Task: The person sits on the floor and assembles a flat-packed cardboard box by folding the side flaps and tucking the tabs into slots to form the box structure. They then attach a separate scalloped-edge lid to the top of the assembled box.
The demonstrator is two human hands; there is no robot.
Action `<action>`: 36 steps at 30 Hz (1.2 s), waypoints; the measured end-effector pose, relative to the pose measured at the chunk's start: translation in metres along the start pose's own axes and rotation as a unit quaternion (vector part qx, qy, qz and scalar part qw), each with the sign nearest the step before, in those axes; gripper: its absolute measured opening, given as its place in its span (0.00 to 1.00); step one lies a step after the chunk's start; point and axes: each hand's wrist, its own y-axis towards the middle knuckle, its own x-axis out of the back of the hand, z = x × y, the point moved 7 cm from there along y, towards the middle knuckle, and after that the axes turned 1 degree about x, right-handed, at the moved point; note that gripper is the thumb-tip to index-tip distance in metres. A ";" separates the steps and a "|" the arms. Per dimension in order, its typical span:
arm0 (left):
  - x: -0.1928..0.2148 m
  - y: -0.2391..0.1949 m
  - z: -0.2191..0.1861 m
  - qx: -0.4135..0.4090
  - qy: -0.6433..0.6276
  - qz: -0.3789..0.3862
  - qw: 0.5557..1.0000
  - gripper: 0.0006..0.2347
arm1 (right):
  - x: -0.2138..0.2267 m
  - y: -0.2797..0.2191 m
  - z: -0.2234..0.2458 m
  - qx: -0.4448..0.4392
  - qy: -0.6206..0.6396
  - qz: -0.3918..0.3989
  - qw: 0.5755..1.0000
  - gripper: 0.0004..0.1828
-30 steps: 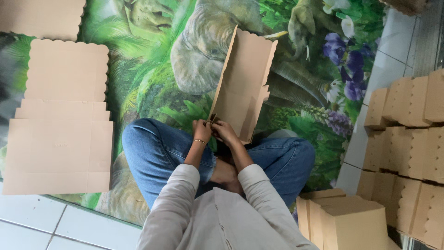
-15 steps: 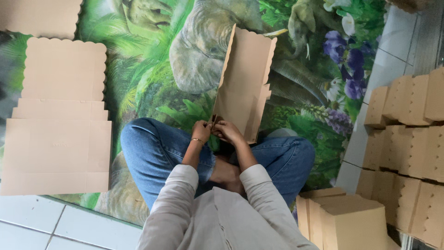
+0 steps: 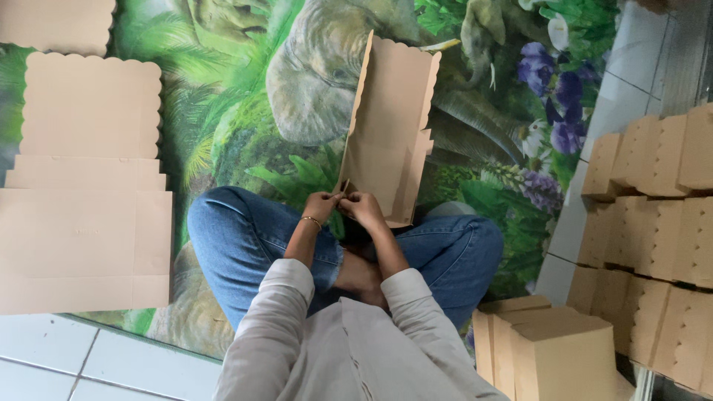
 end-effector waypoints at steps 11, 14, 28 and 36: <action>0.004 0.000 -0.009 -0.063 -0.007 -0.037 0.997 0.08 | -0.018 0.014 -0.040 -0.036 0.188 -0.013 0.981 0.09; 0.004 0.000 -0.006 -0.054 -0.004 -0.029 0.998 0.09 | -0.017 0.005 -0.027 -0.060 0.167 -0.007 0.984 0.23; 0.000 -0.050 -0.057 -0.201 0.327 -0.202 0.901 0.08 | -0.013 0.005 -0.008 -0.033 0.146 0.017 0.989 0.12; -0.002 -0.054 -0.059 -0.179 0.432 -0.240 0.851 0.06 | -0.012 0.005 0.010 0.017 0.027 0.040 0.999 0.15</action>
